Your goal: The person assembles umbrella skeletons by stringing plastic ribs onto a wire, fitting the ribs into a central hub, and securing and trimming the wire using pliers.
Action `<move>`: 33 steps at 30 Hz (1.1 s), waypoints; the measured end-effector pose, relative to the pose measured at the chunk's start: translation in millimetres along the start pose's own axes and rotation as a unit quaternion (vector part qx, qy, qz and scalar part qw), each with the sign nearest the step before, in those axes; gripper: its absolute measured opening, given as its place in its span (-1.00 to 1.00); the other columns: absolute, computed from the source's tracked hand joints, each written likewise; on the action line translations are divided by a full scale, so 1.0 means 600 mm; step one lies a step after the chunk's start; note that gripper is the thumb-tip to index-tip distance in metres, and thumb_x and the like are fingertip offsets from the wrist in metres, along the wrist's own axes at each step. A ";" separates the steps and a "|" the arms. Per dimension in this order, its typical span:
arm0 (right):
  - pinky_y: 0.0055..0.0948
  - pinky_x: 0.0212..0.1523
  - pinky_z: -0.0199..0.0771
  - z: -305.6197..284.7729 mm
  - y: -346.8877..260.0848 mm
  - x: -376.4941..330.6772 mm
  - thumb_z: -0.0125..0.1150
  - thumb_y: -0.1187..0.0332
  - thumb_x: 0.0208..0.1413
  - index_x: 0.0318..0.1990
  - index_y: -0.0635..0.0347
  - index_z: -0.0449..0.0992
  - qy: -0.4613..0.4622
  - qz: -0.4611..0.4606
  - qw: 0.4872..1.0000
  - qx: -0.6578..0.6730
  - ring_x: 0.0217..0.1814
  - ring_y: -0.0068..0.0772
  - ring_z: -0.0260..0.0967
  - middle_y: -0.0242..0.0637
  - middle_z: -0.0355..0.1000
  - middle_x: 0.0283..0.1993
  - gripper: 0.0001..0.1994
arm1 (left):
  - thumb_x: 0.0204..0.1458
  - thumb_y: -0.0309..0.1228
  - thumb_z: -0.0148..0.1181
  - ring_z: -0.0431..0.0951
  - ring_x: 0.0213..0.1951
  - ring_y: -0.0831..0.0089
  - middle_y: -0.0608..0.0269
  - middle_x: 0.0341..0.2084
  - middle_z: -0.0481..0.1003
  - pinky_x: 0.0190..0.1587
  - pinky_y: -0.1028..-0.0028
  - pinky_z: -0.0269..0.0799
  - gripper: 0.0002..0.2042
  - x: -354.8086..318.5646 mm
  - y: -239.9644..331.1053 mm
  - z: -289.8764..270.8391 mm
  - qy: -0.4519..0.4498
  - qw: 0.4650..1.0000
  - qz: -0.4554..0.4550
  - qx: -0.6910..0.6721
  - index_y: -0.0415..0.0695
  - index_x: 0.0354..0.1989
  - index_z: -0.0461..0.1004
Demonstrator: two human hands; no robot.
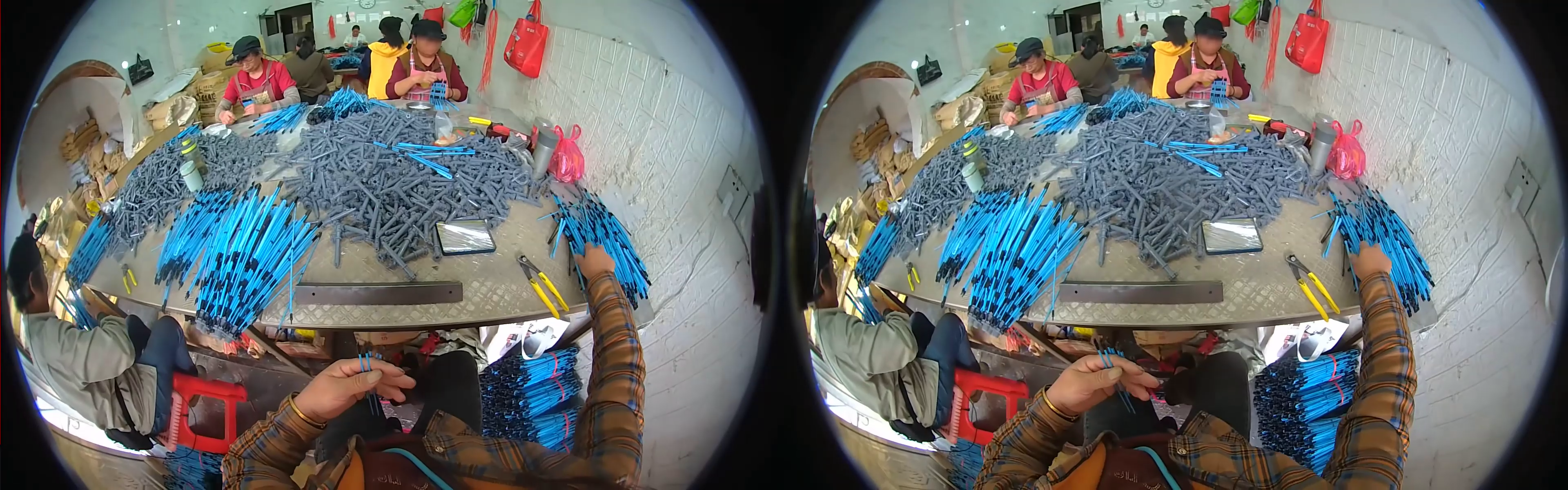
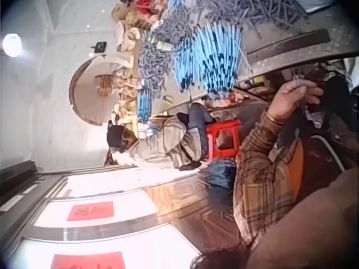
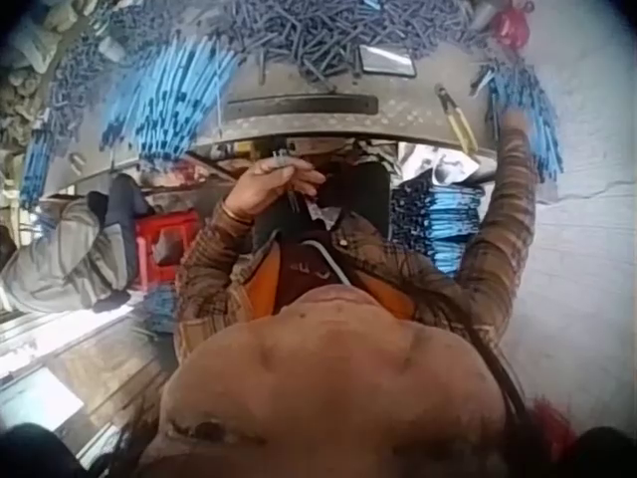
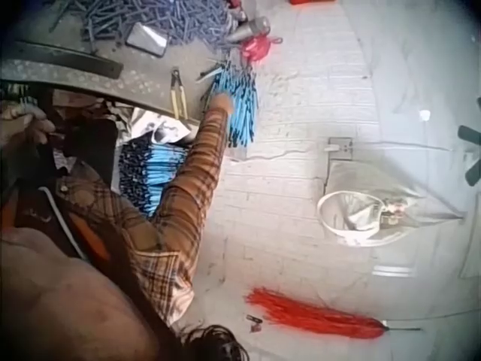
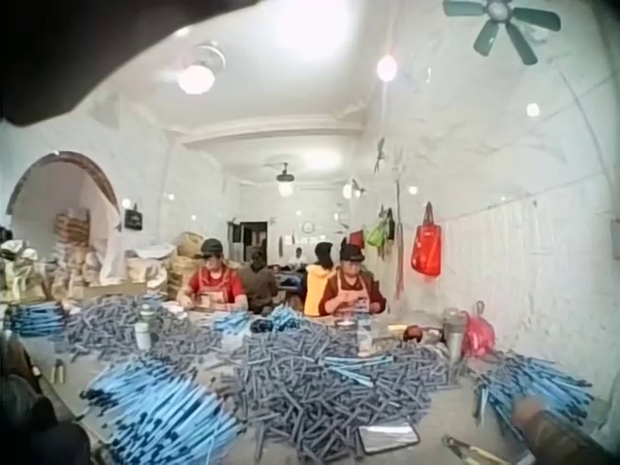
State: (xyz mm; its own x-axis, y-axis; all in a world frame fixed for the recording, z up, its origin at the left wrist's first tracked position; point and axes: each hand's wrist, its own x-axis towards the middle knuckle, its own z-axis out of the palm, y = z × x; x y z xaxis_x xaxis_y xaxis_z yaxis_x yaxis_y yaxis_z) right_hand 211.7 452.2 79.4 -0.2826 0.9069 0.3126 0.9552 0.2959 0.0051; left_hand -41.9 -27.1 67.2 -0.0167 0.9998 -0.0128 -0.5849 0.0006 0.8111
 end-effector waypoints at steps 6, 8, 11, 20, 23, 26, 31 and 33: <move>-0.04 -0.24 0.39 0.072 0.050 0.029 -0.11 0.17 0.06 -0.22 0.21 0.38 -0.005 -0.027 1.000 -0.015 -0.23 0.05 0.40 0.02 0.43 -0.26 -0.70 | 0.12 -0.41 -0.08 0.46 -0.11 0.20 -0.12 -0.09 0.38 0.00 0.33 0.31 -0.70 -0.001 -0.013 -0.009 -0.009 1.000 -0.010 0.015 -0.31 -0.02 0.31; -0.05 -0.27 0.40 0.080 0.065 0.034 -0.16 0.16 0.09 -0.21 0.22 0.35 0.017 -0.027 0.999 0.009 -0.28 0.07 0.40 0.03 0.43 -0.29 -0.69 | 0.11 -0.40 -0.07 0.46 -0.11 0.16 -0.16 -0.09 0.37 -0.01 0.31 0.32 -0.69 0.010 -0.009 -0.009 -0.002 1.000 -0.017 0.020 -0.31 -0.02 0.31; -0.03 -0.32 0.38 0.064 0.031 0.032 -0.21 0.18 0.14 -0.25 0.27 0.30 0.061 -0.038 0.995 0.073 -0.32 0.08 0.39 0.07 0.42 -0.36 -0.70 | 0.10 -0.38 -0.06 0.45 -0.11 0.06 -0.24 -0.09 0.36 -0.03 0.29 0.33 -0.68 0.015 -0.009 -0.003 -0.001 0.998 -0.049 0.033 -0.30 -0.03 0.31; -0.40 -0.46 0.43 -0.011 -0.028 -0.046 -0.10 0.34 0.15 -0.24 0.29 0.30 0.051 0.059 0.822 0.564 -0.50 -0.32 0.40 -0.14 0.42 -0.45 -0.82 | 0.08 -0.37 -0.03 0.42 -0.08 0.04 -0.25 -0.07 0.33 0.00 0.19 0.28 -0.65 0.031 -0.034 0.006 0.052 0.997 0.042 0.029 -0.25 0.03 0.27; -0.58 -0.42 0.42 -0.022 -0.039 -0.089 -0.11 0.36 0.19 -0.19 0.29 0.29 0.039 0.045 0.702 0.710 -0.42 -0.54 0.38 -0.27 0.40 -0.35 -0.83 | 0.07 -0.37 -0.03 0.40 -0.05 0.03 -0.25 -0.04 0.32 0.01 0.17 0.27 -0.63 0.041 -0.034 0.018 0.081 0.994 0.075 0.021 -0.23 0.06 0.24; -0.53 -0.36 0.44 -0.050 -0.065 -0.148 -0.10 0.40 0.18 -0.09 0.30 0.27 0.025 -0.007 0.664 0.748 -0.37 -0.50 0.39 -0.25 0.40 -0.27 -0.79 | 0.10 -0.31 -0.06 0.39 -0.05 0.08 -0.19 -0.05 0.33 0.01 0.19 0.28 -0.62 0.047 -0.027 0.023 0.116 0.988 0.101 0.019 -0.19 0.07 0.22; -0.53 -0.15 0.35 -0.096 -0.122 -0.270 -0.10 0.46 0.15 -0.06 0.33 0.28 0.083 -0.186 0.693 0.692 -0.24 -0.45 0.35 -0.23 0.40 -0.23 -0.78 | 0.12 -0.25 -0.07 0.43 -0.10 0.20 -0.07 -0.14 0.40 -0.06 0.28 0.32 -0.66 0.092 0.014 0.026 0.156 0.972 0.144 -0.103 -0.20 -0.02 0.23; -0.52 -0.15 0.34 -0.107 -0.130 -0.318 -0.07 0.49 0.12 -0.09 0.34 0.30 0.082 -0.217 0.730 0.642 -0.25 -0.42 0.35 -0.22 0.40 -0.26 -0.79 | 0.13 -0.22 -0.07 0.44 -0.12 0.21 -0.05 -0.17 0.41 -0.07 0.27 0.33 -0.66 0.109 0.035 0.032 0.143 0.964 0.165 -0.152 -0.19 -0.04 0.24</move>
State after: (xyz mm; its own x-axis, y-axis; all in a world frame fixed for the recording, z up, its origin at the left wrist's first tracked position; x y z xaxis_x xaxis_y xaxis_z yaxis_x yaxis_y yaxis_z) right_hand 196.9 236.9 80.5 -0.4191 0.6264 0.6573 -0.1219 0.6785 -0.7244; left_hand -40.0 38.9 94.7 -0.4398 0.8978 0.0209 -0.7196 -0.3662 0.5900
